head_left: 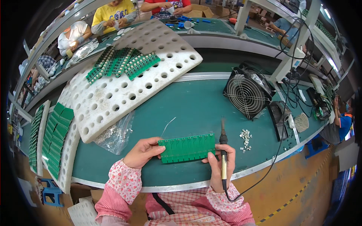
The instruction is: The person picks up circuit boards and solders components onto them using a soldering iron and solder wire.
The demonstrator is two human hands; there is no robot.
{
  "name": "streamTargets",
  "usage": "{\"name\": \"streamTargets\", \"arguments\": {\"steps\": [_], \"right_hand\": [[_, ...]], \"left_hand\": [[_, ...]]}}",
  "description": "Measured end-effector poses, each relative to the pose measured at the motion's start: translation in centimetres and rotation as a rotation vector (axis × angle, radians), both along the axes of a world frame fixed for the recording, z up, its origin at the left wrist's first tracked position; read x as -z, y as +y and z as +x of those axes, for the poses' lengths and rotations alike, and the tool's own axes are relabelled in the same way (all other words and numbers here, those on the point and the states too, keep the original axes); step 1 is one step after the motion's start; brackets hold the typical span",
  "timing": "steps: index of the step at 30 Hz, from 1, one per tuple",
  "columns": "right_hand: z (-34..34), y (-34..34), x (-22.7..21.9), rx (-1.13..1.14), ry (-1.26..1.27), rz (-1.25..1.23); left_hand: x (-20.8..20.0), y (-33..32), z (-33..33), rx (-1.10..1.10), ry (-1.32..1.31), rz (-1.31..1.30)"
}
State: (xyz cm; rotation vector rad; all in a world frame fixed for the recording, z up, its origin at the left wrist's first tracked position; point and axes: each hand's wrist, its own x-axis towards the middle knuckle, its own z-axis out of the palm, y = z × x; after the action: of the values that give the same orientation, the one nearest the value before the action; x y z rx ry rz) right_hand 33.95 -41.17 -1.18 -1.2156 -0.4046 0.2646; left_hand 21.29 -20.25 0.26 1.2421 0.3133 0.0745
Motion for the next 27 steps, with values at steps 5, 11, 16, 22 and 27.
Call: {"name": "streamTargets", "arguments": {"steps": [5,11,16,22,27], "right_hand": [[-0.1,-0.2,-0.2,-0.053,0.004,-0.007],[0.0,-0.6,0.1,-0.060,-0.011,-0.021],[0.0,-0.6,-0.5,-0.081,0.023,-0.037],[-0.2,0.4,-0.1,-0.091,0.025,0.015],[-0.2,0.4,-0.2,-0.053,0.020,0.012]], "left_hand": [[-0.1,-0.1,-0.5,-0.070,0.057,0.000],[0.0,-0.3,-0.3,-0.053,0.049,0.002],[-0.1,-0.3,-0.2,-0.051,0.053,-0.001],[-0.1,0.3,-0.5,-0.073,0.065,-0.021],[-0.1,0.4,-0.3,-0.038,0.063,-0.020]]}}
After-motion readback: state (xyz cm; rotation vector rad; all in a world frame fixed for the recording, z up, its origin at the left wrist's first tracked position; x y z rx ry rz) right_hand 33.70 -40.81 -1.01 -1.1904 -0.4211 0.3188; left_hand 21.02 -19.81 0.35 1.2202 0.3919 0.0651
